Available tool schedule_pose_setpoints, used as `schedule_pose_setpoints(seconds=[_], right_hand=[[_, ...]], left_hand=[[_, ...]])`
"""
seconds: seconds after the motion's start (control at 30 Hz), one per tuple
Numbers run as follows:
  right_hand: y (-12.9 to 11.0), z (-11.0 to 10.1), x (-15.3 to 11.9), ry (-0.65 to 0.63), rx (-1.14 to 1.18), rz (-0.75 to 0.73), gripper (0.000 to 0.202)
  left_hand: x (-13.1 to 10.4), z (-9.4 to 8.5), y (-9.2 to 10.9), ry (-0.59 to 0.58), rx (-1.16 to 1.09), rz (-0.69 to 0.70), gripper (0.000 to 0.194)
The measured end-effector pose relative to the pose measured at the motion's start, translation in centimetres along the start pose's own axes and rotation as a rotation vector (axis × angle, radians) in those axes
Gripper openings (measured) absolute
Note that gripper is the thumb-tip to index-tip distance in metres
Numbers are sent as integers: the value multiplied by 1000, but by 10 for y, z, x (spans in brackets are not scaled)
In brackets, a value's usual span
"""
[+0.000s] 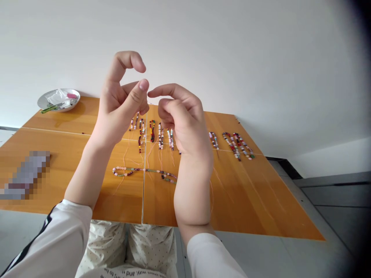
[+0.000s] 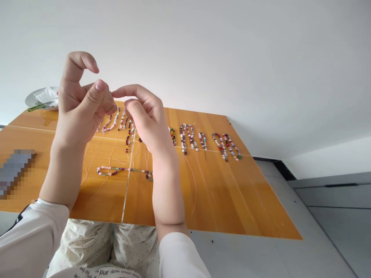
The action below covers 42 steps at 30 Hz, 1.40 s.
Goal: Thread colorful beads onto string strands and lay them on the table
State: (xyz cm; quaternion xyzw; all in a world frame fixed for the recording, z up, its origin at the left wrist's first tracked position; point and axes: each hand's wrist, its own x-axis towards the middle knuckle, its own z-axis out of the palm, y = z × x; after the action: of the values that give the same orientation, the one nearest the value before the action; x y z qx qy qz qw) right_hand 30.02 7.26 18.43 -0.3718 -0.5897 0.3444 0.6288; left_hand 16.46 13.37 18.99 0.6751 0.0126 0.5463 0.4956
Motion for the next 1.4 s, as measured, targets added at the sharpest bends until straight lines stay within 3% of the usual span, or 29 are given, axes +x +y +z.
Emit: schedule_pose_setpoints(seconds=[0.1,0.4,0.53,0.77,1.0,1.2,1.4], right_hand=[[1,-3,-1,-53,-27,-1,22],[-4,-7,-2,-129,-61,-19,11],[-5,-3,-4,-71,-133,-73,23],[0,5,-4,74,-239,-284,17],[1,7,-7,83,-221,-187,18],[-5,6,-7,73,-195,-241,13],[-3,1,-7,17,-220,-118,13]], left_hand=[[0,1,0,8,-12,-17,21],[1,0,-2,36,-5,22,27],[0,0,0,47,20,7,22],[1,1,3,41,7,-10,30],[-1,3,9,65,-18,-47,27],[-1,1,7,99,23,-74,27],[-1,-1,4,46,-77,-103,34]])
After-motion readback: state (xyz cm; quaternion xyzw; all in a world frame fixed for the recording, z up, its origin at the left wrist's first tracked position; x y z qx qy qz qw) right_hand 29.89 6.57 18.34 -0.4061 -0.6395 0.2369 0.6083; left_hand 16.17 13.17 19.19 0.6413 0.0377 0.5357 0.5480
